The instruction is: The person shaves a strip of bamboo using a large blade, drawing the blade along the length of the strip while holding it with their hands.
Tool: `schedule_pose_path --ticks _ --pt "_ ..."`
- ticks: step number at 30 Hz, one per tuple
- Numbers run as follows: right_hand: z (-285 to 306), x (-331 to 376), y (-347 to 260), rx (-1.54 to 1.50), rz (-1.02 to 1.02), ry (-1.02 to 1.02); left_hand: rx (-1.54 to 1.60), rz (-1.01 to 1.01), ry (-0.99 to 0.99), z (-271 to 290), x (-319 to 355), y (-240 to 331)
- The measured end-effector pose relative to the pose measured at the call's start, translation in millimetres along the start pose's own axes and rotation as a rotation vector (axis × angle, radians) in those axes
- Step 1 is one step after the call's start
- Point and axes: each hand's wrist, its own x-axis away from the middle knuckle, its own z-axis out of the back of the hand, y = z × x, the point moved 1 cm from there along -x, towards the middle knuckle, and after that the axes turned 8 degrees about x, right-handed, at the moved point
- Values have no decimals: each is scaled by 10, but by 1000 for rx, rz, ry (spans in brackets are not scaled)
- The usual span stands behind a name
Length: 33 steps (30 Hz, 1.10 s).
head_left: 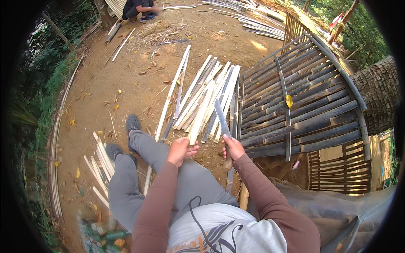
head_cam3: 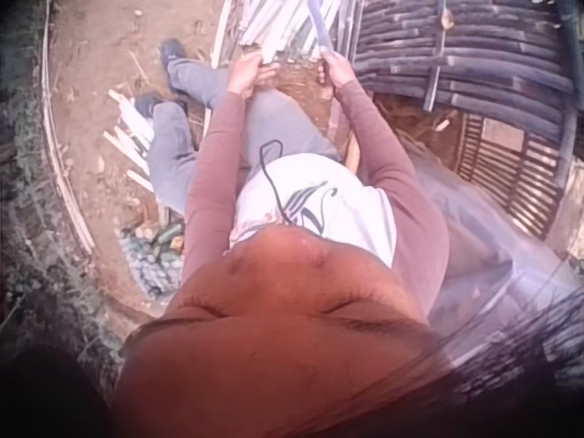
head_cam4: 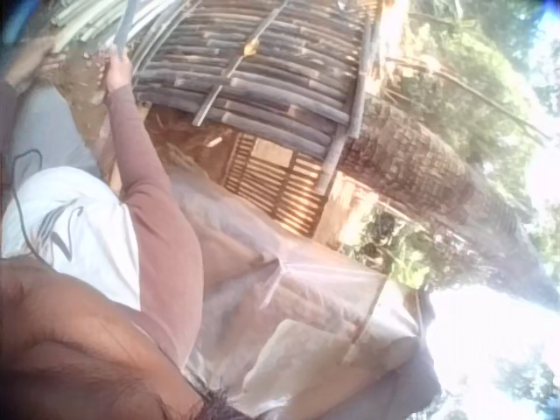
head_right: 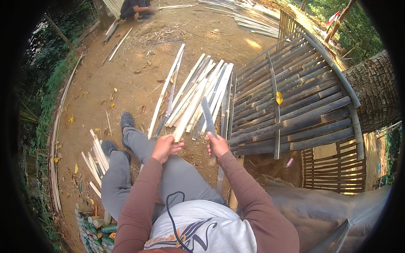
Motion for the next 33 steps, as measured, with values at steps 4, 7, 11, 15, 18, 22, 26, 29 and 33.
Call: schedule_pose_path --ticks 4,7,11,15,18,22,26,29,33 --pt "-54 165 -91 30 77 4 -226 -80 73 266 697 637" --pt "-76 265 -109 50 101 -100 -363 -142 143 340 1373 1008" --pt "-129 428 -177 241 181 -173 -410 -167 212 351 2067 1199" --pt "-318 592 -164 717 550 -55 -336 -230 261 351 2429 1100" --pt "-533 966 -354 831 629 -167 -324 -330 346 172 2476 1054" --pt "-782 1313 -504 616 680 -325 -330 -483 352 -5 2470 1173" --pt "-880 922 -303 788 584 -340 -295 -544 346 -21 2587 1251" --pt "-950 917 -260 800 618 -228 -272 -625 285 32 2728 1153" --pt "-1023 1120 -426 806 648 -356 -261 -768 236 71 2890 980"
